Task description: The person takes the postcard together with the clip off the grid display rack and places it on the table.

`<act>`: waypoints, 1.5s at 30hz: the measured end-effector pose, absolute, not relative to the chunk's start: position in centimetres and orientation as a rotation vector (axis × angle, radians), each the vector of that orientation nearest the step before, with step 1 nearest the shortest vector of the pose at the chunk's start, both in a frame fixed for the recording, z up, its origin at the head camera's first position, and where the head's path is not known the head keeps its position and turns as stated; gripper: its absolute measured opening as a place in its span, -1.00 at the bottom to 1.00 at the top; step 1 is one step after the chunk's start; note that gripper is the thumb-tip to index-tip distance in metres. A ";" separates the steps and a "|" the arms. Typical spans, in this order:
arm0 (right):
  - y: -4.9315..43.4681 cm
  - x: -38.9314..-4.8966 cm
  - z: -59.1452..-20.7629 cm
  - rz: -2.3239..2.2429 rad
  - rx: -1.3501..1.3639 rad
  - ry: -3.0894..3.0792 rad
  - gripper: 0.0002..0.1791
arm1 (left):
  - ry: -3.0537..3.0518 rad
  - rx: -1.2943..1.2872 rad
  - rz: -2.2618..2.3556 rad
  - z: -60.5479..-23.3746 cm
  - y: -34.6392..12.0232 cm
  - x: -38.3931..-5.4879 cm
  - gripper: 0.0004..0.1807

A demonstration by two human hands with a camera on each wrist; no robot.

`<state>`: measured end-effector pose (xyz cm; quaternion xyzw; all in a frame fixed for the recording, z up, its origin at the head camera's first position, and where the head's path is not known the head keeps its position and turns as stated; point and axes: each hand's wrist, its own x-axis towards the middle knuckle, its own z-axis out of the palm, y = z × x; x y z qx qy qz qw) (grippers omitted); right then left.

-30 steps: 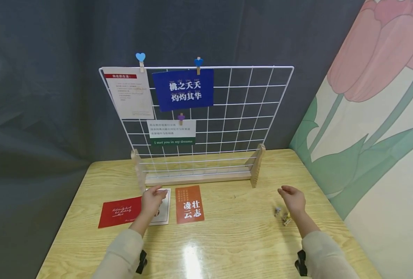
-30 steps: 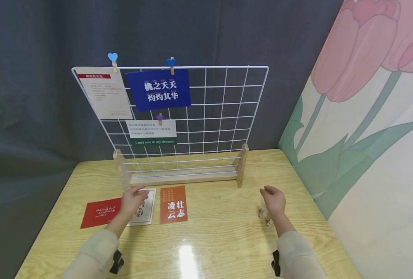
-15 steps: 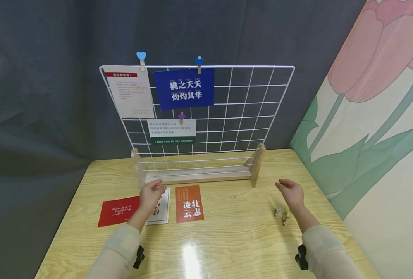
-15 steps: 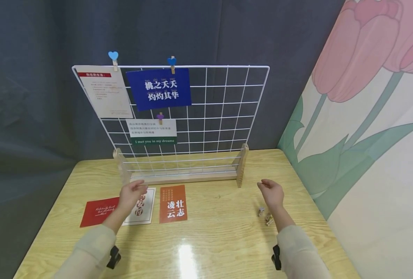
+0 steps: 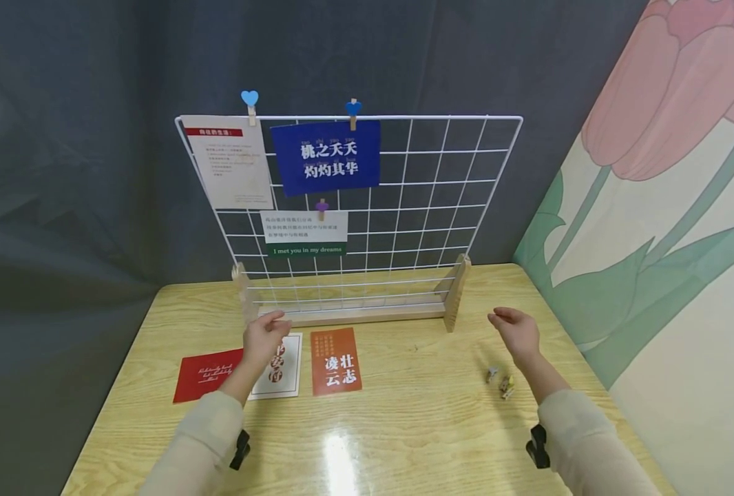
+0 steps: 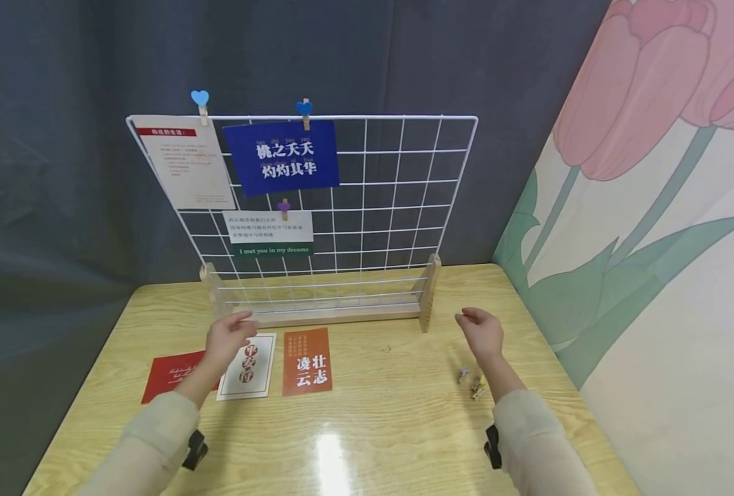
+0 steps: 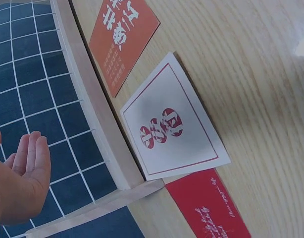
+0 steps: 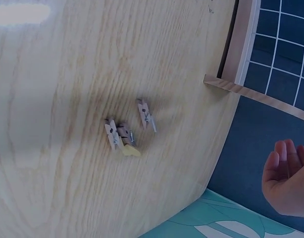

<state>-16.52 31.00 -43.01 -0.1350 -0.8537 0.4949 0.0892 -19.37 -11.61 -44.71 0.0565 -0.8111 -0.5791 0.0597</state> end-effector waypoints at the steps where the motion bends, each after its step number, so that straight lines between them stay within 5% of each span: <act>1: 31.0 -16.6 -42.9 1.481 -0.400 -2.538 -0.56 | -2.456 0.169 -1.756 -44.6 -11.7 -19.4 -0.66; 45: 29.2 -18.8 -38.5 1.424 -0.293 -2.499 -0.58 | -2.449 0.061 -1.770 -41.9 -12.6 -20.0 -0.64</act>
